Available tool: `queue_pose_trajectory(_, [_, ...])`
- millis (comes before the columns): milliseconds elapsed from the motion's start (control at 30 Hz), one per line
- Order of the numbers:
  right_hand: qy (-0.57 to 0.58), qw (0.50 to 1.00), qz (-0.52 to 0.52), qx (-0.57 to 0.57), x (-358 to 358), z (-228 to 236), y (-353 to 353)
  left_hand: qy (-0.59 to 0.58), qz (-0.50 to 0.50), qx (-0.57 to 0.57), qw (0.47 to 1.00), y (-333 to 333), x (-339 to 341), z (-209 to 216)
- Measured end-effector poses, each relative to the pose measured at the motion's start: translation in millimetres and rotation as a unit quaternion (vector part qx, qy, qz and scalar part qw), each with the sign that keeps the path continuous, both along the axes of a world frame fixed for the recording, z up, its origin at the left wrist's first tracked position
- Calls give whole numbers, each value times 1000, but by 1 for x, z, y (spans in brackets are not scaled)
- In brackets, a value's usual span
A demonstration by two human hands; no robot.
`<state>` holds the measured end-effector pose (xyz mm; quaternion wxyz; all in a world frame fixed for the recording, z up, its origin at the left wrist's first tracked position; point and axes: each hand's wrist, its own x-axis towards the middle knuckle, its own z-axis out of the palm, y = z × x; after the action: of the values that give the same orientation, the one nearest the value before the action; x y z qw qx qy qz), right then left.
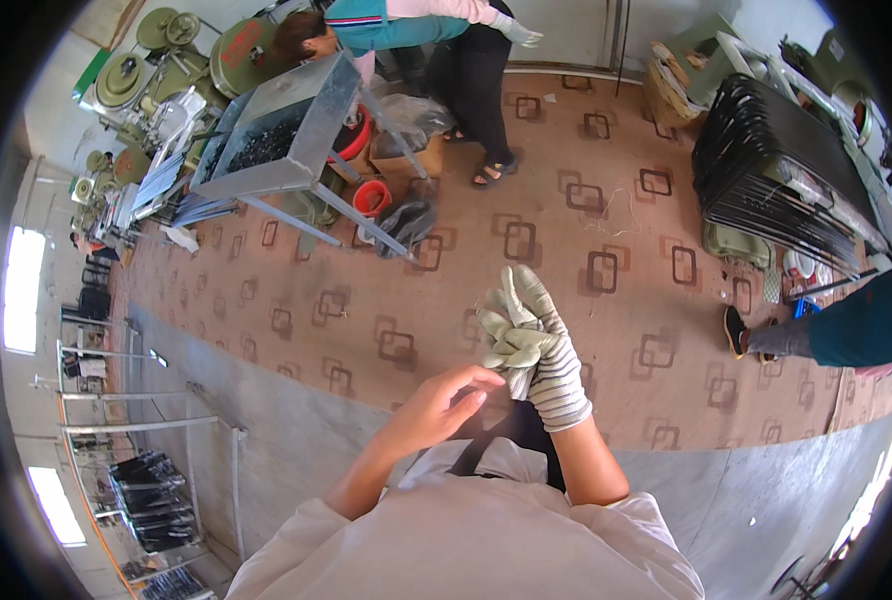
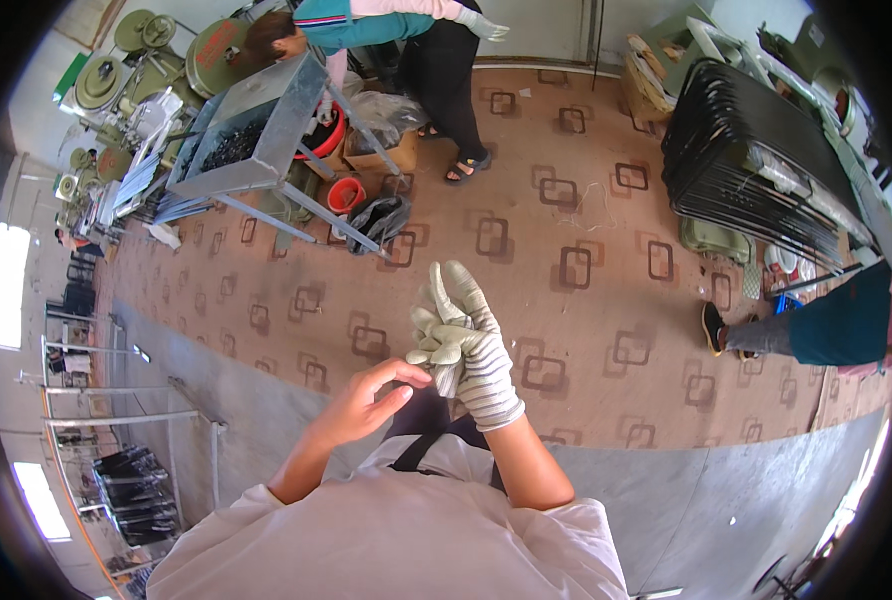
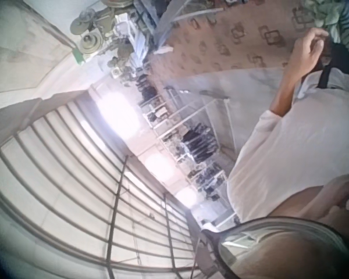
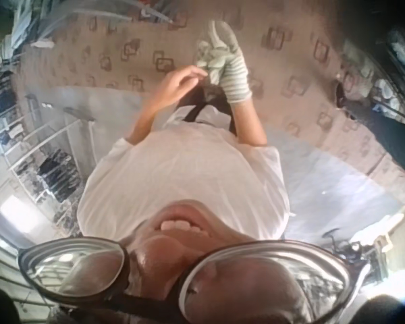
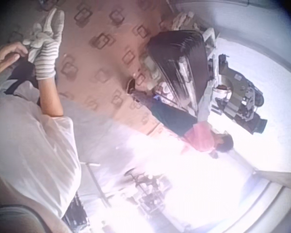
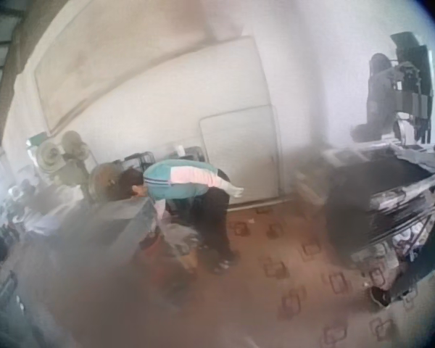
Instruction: The person peels green circular labels from a roll and applies them to the plastic wrapping of bundled black metal frames in a warehouse.
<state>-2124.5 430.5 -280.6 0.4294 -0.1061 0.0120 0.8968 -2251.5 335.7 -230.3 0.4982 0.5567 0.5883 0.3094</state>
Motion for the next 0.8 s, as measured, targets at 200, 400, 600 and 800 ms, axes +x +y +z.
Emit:
queue_pose_trajectory(200, [-108,984,119,82,-3,-1,-2,-16,47,31,998,-24,-15,0])
queue_pose_trajectory(400, [-140,978,110,106,-12,21,8,-27,88,74,993,-28,-26,1])
queue_pose_trajectory(600, [16,985,149,80,-33,1,33,-46,111,121,985,-41,-40,8])
queue_pose_trajectory(800, [34,980,163,109,-63,33,53,-56,131,158,977,-30,-50,20])
